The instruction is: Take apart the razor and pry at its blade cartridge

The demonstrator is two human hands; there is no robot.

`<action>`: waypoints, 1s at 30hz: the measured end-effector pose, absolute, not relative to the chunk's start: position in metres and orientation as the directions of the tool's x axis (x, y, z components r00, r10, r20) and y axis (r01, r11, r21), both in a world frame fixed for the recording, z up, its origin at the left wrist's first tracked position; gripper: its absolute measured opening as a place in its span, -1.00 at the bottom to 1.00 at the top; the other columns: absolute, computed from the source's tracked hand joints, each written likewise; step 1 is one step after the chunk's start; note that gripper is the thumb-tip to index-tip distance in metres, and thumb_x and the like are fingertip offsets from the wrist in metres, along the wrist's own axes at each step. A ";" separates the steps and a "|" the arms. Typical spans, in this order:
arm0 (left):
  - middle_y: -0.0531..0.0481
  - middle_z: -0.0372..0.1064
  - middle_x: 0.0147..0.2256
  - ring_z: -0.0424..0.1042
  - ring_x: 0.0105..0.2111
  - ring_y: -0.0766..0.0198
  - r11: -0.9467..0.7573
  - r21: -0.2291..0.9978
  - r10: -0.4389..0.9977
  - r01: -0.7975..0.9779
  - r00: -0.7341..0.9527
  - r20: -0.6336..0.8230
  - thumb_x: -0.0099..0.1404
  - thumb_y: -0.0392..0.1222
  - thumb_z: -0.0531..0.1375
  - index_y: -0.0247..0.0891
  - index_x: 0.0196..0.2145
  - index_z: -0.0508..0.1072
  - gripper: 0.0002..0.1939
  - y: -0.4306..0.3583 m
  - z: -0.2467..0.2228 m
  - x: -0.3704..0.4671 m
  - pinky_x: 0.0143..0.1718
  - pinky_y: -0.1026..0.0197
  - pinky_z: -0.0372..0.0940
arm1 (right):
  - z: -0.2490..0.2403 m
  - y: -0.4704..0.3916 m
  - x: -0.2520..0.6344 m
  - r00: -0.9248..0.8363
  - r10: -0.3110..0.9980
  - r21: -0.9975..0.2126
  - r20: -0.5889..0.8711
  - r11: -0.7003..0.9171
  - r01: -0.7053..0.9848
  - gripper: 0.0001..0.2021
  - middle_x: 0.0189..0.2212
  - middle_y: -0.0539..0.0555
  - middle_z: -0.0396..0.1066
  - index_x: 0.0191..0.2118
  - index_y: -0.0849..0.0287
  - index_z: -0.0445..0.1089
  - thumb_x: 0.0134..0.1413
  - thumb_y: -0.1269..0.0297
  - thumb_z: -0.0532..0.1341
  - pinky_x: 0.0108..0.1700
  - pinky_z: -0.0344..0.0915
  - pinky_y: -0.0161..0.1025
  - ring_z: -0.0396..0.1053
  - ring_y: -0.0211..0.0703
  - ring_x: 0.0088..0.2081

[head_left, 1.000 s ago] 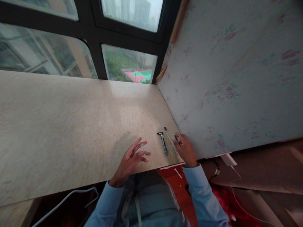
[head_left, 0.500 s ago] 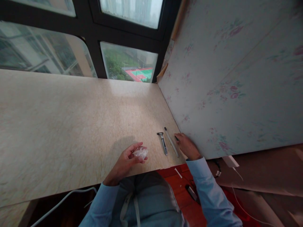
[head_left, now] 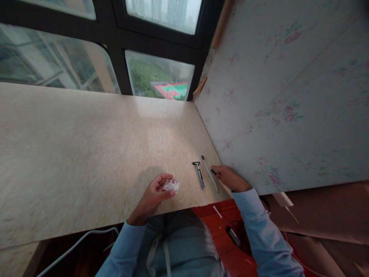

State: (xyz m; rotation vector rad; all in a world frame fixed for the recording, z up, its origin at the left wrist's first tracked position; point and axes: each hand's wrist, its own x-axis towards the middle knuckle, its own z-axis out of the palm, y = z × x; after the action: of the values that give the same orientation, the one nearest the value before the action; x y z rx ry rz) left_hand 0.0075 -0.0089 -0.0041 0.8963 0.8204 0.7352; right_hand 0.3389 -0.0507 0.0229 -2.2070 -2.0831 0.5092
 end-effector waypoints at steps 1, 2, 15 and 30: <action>-0.05 0.50 -0.27 0.47 -0.27 0.23 0.433 0.878 0.823 -0.203 0.486 -0.293 -0.11 -0.17 0.50 -0.25 -0.13 0.44 -0.43 -0.009 -0.004 0.008 -0.21 0.21 0.34 | 0.023 -0.050 0.338 0.021 0.982 -0.276 -0.189 -0.074 0.958 -0.57 -0.15 0.18 0.57 0.04 0.16 0.47 0.05 0.58 0.15 -0.08 0.30 -0.29 0.47 -0.06 -0.12; -0.04 0.49 -0.28 0.47 -0.28 0.24 0.430 0.879 0.825 -0.204 0.484 -0.291 -0.12 -0.18 0.50 -0.26 -0.14 0.43 -0.43 -0.009 -0.005 0.008 -0.22 0.22 0.33 | 0.023 -0.050 0.336 0.014 0.982 -0.280 -0.188 -0.067 0.958 -0.58 -0.14 0.19 0.57 0.03 0.16 0.48 0.07 0.57 0.15 -0.07 0.30 -0.28 0.47 -0.06 -0.11; -0.01 0.48 -0.30 0.45 -0.31 0.24 0.399 0.897 0.830 -0.189 0.490 -0.267 -0.10 -0.18 0.49 -0.24 -0.18 0.43 -0.49 -0.009 -0.004 0.007 -0.23 0.22 0.30 | 0.033 -0.043 0.334 -0.070 0.974 -0.364 -0.215 -0.013 0.931 -0.48 -0.31 0.08 0.60 0.09 0.18 0.49 -0.02 0.59 0.14 -0.25 0.34 -0.28 0.49 -0.10 -0.32; -0.06 0.49 -0.24 0.47 -0.27 0.23 0.349 0.921 0.841 -0.171 0.490 -0.227 -0.06 -0.18 0.47 -0.25 -0.17 0.43 -0.51 -0.010 -0.003 0.007 -0.24 0.23 0.33 | 0.041 -0.045 0.336 0.056 0.966 -0.166 -0.254 -0.101 0.981 -0.79 -0.38 0.16 0.59 -0.12 0.22 0.52 0.14 0.30 0.28 -0.30 0.26 -0.27 0.52 -0.05 -0.33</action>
State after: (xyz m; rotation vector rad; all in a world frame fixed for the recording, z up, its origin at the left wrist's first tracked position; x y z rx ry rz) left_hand 0.0074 -0.0100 -0.0026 0.9994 0.8103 0.7588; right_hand 0.3358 -0.0446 0.0412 -2.3192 -2.1402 0.4837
